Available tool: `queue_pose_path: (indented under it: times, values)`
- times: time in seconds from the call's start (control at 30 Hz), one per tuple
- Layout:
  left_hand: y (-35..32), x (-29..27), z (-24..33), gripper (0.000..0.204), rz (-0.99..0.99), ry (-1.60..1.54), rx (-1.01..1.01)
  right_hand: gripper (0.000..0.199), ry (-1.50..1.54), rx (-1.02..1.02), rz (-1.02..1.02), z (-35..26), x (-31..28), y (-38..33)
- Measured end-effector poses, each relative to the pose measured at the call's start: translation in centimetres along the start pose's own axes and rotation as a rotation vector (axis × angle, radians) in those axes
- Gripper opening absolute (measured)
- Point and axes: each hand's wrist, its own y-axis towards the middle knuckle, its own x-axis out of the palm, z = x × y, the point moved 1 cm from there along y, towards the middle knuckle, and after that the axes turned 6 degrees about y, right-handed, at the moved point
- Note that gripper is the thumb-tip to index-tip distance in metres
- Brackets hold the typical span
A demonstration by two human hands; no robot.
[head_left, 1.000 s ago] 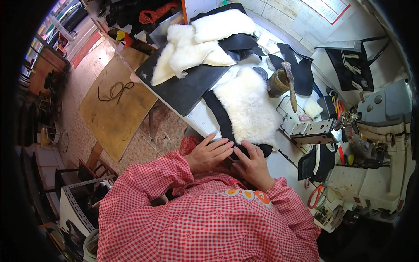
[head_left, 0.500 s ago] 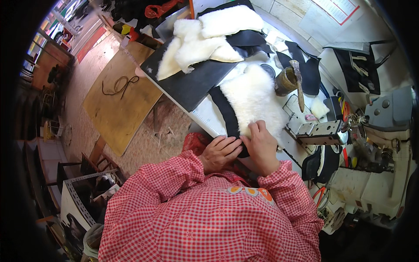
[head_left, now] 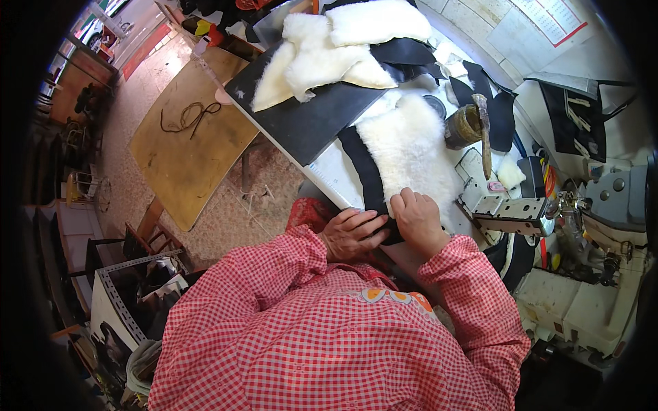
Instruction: The person aligns black and white fabric pieces on a worktable, trims edges with scissors, and applies adhesive with a brush to join the layers. The person repeatedly folds and presses the pieces to secure the bond.
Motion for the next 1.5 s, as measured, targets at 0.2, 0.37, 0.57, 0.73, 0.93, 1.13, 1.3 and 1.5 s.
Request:
queue_pose_path:
  times: [0.2, 0.37, 0.57, 0.73, 0.93, 1.13, 1.3, 1.5]
  values:
    - [0.6, -0.6, -0.3, 0.029, -0.075, 0.004, 0.04, 0.01, 0.125, 0.082, 0.033, 0.2, -0.2, -0.2]
    - [1.1, -1.0, 0.2, 0.032, -0.122, -0.063, -0.03, 0.04, 0.424, -0.019, 0.264, -3.1, -2.0, -3.6]
    - [2.8, -3.3, -0.1, 0.044, -0.241, -0.229, -0.112, 0.05, 0.352, 0.081, 0.029, -3.8, -1.8, -7.5]
    - [7.2, -2.8, 1.3, 0.03, -0.136, -0.63, -0.103, 0.051, 0.378, 0.094, -0.013, -4.1, -1.3, -8.0]
    - [10.5, 1.8, 0.9, 0.021, -0.327, -0.858, -0.454, 0.042, 0.461, 0.195, 0.167, -3.5, -1.6, -9.2]
    - [10.3, 1.2, 2.4, 0.044, -0.395, -0.58, -0.165, 0.042, 0.487, 0.742, 0.537, -0.5, -2.5, -11.3]
    - [10.8, 1.3, 2.4, 0.032, -0.344, -0.559, -0.136, 0.035, 0.466, 0.757, 0.427, 0.3, -3.0, -10.7]
    - [10.4, 2.0, 2.1, 0.006, -0.271, -0.704, -0.298, 0.016, 0.513, 0.848, 0.384, 1.4, -3.2, -9.8]
